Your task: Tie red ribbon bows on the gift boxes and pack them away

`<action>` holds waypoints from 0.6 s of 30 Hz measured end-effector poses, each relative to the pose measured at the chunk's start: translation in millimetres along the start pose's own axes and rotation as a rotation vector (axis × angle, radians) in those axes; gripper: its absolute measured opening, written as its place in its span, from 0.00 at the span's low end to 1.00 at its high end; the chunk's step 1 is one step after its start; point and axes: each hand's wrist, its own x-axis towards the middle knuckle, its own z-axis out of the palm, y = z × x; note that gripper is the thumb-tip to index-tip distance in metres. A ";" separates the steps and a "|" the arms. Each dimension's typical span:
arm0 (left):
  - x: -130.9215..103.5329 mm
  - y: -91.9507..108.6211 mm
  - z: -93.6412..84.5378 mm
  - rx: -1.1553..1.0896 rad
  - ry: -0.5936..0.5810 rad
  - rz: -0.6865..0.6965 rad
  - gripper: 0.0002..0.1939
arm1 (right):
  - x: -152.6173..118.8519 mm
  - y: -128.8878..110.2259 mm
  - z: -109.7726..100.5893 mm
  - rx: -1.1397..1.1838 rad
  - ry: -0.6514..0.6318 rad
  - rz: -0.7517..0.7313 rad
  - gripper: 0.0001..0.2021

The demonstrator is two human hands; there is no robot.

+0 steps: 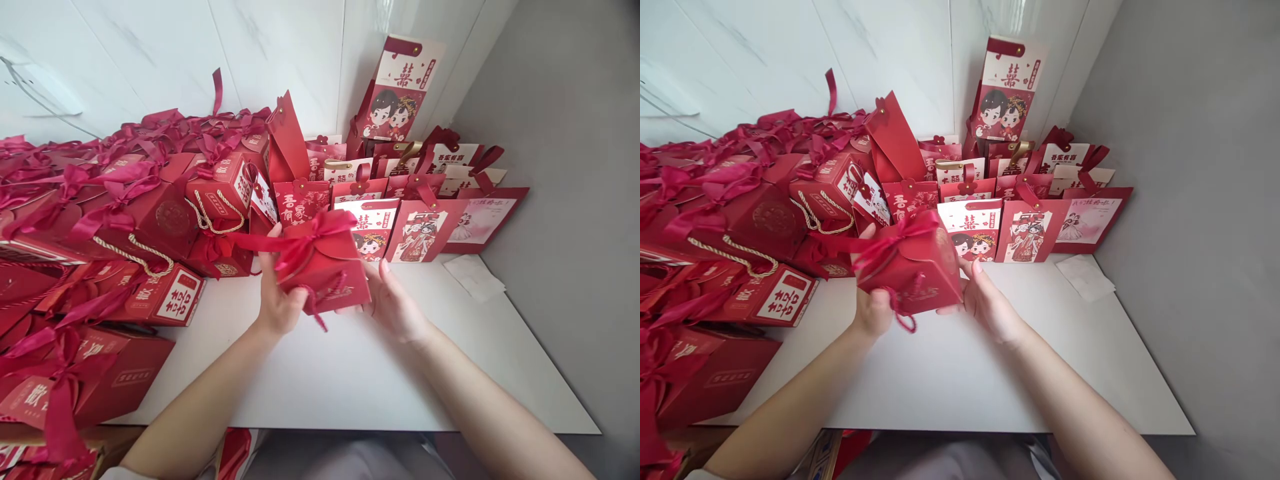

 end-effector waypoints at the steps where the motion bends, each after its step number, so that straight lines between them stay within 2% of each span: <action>1: -0.7 1.5 -1.4 0.104 -0.023 0.102 0.47 | -0.5 -0.2 0.5 -0.001 0.005 0.005 0.31; 3: -1.5 4.7 -3.2 0.356 -0.086 0.357 0.51 | -1.2 0.3 -0.2 -0.024 0.025 -0.002 0.27; 5: -1.4 7.7 -3.9 0.534 -0.177 0.506 0.56 | -1.6 1.4 -2.3 -0.053 0.057 -0.011 0.23; 8: -0.7 11.0 -3.9 0.659 -0.248 0.612 0.61 | -2.1 2.7 -5.6 -0.064 0.091 -0.011 0.22; 11: 1.8 13.1 -3.6 0.750 -0.280 0.683 0.58 | -3.0 3.2 -7.7 -0.075 0.102 -0.023 0.21; 14: 7.5 13.2 -4.0 0.860 -0.315 0.844 0.55 | -3.8 4.1 -9.3 -0.114 0.096 -0.014 0.21; 18: 13.6 11.1 -4.2 1.020 -0.250 1.078 0.56 | -4.0 4.6 -9.5 -0.170 0.102 -0.109 0.25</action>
